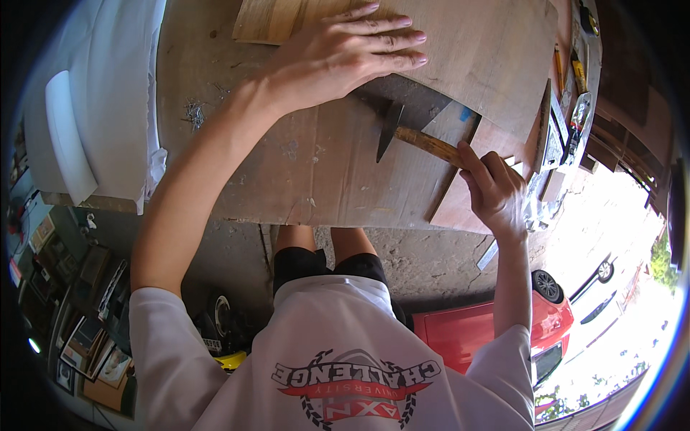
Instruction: The person assembles a rectangular wooden frame by nailing thin wooden strips to a flat board. They repeatedly pick up nails, position the strips, and hammer them into place. The person also moves around the workshop to retrieve additional nails from a storage box.
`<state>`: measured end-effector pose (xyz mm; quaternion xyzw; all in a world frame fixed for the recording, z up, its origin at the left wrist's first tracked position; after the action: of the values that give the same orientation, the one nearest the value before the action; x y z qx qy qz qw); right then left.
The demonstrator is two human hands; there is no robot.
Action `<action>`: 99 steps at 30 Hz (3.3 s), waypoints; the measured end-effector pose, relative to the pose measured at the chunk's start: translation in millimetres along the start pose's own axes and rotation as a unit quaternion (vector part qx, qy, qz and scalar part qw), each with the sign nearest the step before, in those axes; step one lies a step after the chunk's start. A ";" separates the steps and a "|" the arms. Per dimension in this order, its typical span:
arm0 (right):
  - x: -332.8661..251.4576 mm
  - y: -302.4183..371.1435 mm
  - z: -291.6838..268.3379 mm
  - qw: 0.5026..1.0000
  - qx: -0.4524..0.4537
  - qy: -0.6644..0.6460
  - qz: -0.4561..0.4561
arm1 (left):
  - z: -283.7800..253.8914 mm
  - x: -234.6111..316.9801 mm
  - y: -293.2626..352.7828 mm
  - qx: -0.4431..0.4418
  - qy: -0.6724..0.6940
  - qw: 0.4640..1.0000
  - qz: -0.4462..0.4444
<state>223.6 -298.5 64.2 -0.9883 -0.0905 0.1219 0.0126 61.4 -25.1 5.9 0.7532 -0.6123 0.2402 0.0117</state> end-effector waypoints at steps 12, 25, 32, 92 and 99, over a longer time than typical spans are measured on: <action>15.7 -21.7 -7.1 0.999 0.011 0.006 0.044 | 1.1 3.3 1.0 0.020 -0.020 1.000 -0.003; -49.6 26.1 9.7 0.997 0.031 0.013 0.069 | -100.5 -79.4 54.7 0.175 0.253 0.762 -0.570; -116.4 -60.6 35.8 0.876 0.214 -0.329 0.282 | -88.7 -88.0 23.7 -0.043 0.245 0.763 -0.596; -99.3 -216.9 83.5 0.937 0.294 -0.029 0.185 | -92.1 -68.8 -9.8 -0.230 -0.066 0.843 -0.483; -102.6 -215.2 97.0 0.948 0.271 -0.027 0.165 | -118.8 -16.8 -46.3 -0.145 -0.134 0.962 -0.190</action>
<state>64.3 -105.3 4.8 -0.9451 0.1102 0.1687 0.2573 60.8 38.9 117.4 0.8711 -0.4823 0.0387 0.0841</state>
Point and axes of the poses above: each hand's wrist, its own y-axis away from the middle knuckle, its own z-axis out of the palm, x = y × z, the point moved 2 cm from there along -y, towards the middle knuckle, and after that the axes turned 13 degrees about -z, right-handed, at the moved point
